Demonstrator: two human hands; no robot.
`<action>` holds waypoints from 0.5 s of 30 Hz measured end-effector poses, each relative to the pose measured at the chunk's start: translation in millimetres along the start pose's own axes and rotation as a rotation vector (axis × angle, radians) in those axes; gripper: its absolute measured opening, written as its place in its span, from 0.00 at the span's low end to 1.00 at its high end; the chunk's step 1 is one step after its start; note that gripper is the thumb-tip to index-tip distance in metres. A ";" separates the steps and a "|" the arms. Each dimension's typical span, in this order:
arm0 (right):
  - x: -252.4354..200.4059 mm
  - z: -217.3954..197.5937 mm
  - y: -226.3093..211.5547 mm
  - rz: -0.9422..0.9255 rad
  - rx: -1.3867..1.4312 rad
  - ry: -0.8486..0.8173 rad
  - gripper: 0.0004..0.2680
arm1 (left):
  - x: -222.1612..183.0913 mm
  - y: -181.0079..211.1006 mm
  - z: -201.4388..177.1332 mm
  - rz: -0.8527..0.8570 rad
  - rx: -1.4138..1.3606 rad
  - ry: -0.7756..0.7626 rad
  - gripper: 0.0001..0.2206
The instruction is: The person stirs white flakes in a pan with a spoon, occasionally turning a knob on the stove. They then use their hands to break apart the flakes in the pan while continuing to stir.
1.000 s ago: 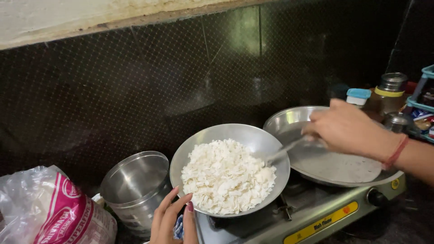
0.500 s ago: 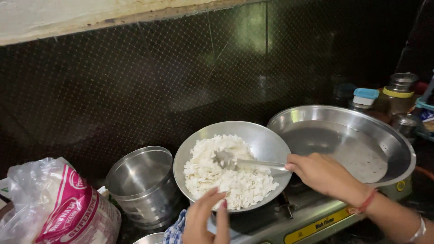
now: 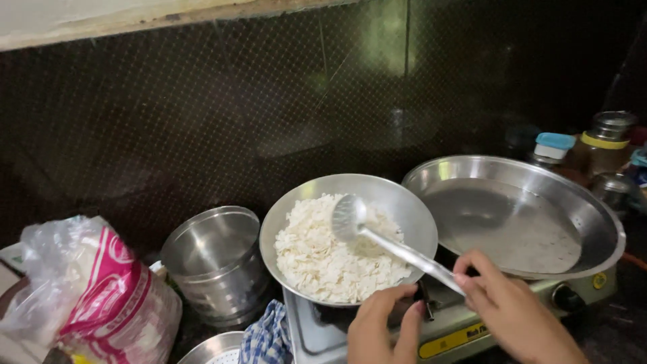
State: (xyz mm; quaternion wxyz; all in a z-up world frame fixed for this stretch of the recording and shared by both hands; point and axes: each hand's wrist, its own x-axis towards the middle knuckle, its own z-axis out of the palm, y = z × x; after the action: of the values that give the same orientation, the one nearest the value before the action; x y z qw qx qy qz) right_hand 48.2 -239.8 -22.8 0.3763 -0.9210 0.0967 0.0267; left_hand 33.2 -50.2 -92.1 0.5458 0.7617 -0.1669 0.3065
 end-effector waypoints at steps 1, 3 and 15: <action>-4.8 3.3 -4.3 -0.005 -0.002 -0.009 0.07 | 2.1 -0.9 6.4 -0.005 0.007 0.007 0.08; -16.9 11.8 -14.1 -0.070 -0.033 -0.068 0.08 | 5.4 -3.0 15.8 -0.432 -0.410 -0.108 0.13; -44.8 39.0 -40.6 -0.476 -0.080 0.025 0.10 | 25.3 -0.7 -7.3 -0.728 -0.889 0.145 0.37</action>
State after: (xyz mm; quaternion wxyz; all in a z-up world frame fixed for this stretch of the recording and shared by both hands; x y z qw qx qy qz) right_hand 13.3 -177.1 -17.2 0.3340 -0.9323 -0.1193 -0.0705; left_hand 50.6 -41.1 -74.6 0.8937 0.4448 0.0310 0.0508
